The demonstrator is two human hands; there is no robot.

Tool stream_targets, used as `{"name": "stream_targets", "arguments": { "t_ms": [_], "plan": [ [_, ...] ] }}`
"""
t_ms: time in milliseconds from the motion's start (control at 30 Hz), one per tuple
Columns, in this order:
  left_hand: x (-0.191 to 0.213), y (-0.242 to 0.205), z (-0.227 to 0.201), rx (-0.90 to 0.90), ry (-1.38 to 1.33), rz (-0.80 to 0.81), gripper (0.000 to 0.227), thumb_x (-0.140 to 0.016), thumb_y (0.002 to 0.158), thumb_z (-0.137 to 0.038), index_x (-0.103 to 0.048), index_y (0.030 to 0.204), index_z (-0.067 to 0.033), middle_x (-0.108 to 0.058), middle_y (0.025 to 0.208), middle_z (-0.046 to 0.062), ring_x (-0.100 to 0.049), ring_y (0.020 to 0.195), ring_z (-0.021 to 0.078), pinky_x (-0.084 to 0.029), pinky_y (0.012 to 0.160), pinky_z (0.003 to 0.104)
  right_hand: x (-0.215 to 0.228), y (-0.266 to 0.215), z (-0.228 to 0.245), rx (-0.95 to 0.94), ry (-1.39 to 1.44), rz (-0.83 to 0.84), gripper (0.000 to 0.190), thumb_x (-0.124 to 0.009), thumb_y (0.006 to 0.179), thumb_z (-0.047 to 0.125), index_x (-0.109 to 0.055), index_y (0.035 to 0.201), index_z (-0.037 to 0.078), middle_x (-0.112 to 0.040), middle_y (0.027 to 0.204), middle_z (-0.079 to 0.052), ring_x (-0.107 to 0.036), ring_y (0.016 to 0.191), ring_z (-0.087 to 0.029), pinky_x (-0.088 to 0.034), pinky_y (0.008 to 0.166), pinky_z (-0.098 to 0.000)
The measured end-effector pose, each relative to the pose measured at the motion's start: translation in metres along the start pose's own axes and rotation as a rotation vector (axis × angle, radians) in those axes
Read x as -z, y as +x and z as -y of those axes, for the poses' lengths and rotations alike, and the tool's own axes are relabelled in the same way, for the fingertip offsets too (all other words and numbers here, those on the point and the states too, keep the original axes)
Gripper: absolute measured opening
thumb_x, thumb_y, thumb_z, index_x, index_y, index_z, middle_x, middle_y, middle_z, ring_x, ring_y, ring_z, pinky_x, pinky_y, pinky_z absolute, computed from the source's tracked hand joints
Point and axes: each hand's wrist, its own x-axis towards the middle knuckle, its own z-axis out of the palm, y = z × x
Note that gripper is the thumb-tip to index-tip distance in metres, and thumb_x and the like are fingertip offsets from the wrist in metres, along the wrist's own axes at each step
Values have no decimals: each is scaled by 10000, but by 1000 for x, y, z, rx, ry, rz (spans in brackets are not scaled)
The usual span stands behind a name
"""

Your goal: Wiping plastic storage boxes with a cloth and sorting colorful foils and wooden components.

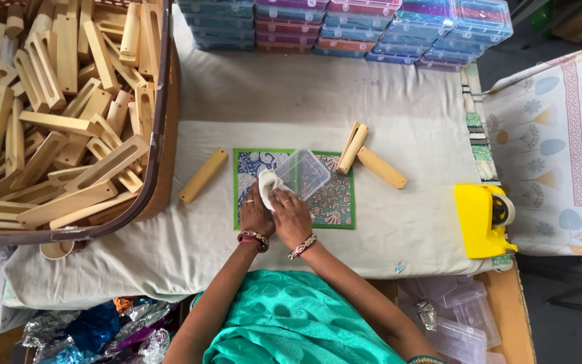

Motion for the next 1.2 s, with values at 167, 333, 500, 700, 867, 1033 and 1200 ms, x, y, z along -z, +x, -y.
{"name": "stream_targets", "arguments": {
  "t_ms": [167,333,500,700,867,1033,1200],
  "plan": [
    [46,-2,-40,9,-9,37,1299,-871,649,-489,-126,1632,-83,-362,1604,176,-375,1466,355,-312,1197,491,-25,31,-48,-17,-65,-1,495,-732,815,61,-645,1293,153,-612,1382,-61,-555,1285,-272,-473,1028,-467],
    [63,-2,-53,53,-8,73,1412,-938,502,-530,-140,1586,-104,-351,1588,154,-359,1454,333,-309,1192,472,-35,64,-91,-189,-128,-96,499,-727,869,75,-647,1343,208,-595,1421,-63,-546,1309,-272,-482,1057,-433],
    [37,0,-33,5,-29,15,1342,-916,596,-534,-149,1606,-94,-363,1590,173,-378,1456,350,-316,1192,480,-31,32,-41,-50,-120,-7,553,-702,839,74,-601,1382,101,-583,1399,-121,-517,1325,-304,-447,1034,-491],
    [38,2,-32,7,10,34,1326,-895,623,-514,-140,1630,-95,-353,1612,172,-362,1476,346,-315,1202,477,3,-38,-20,30,-24,-3,456,-706,825,106,-646,1270,185,-640,1340,15,-568,1256,-226,-455,918,-480],
    [57,-2,-48,57,6,94,1428,-945,520,-537,-110,1591,-97,-331,1593,162,-331,1475,334,-290,1205,473,11,-12,-86,-111,-124,-28,445,-692,812,80,-677,1244,183,-630,1342,23,-552,1243,-243,-451,894,-494],
    [53,-2,-46,33,16,80,1444,-946,522,-530,-91,1602,-99,-323,1605,169,-326,1488,329,-289,1212,465,9,0,-99,-310,-200,-76,392,-720,811,94,-692,1190,191,-621,1356,15,-552,1256,-253,-453,908,-503],
    [54,3,-46,19,-35,138,1505,-962,532,-514,-4,1587,-31,-274,1596,241,-293,1477,370,-266,1204,459,11,-34,-52,-186,-62,-96,482,-735,761,55,-692,1233,144,-611,1335,-32,-538,1233,-301,-463,970,-496]
  ]
}}
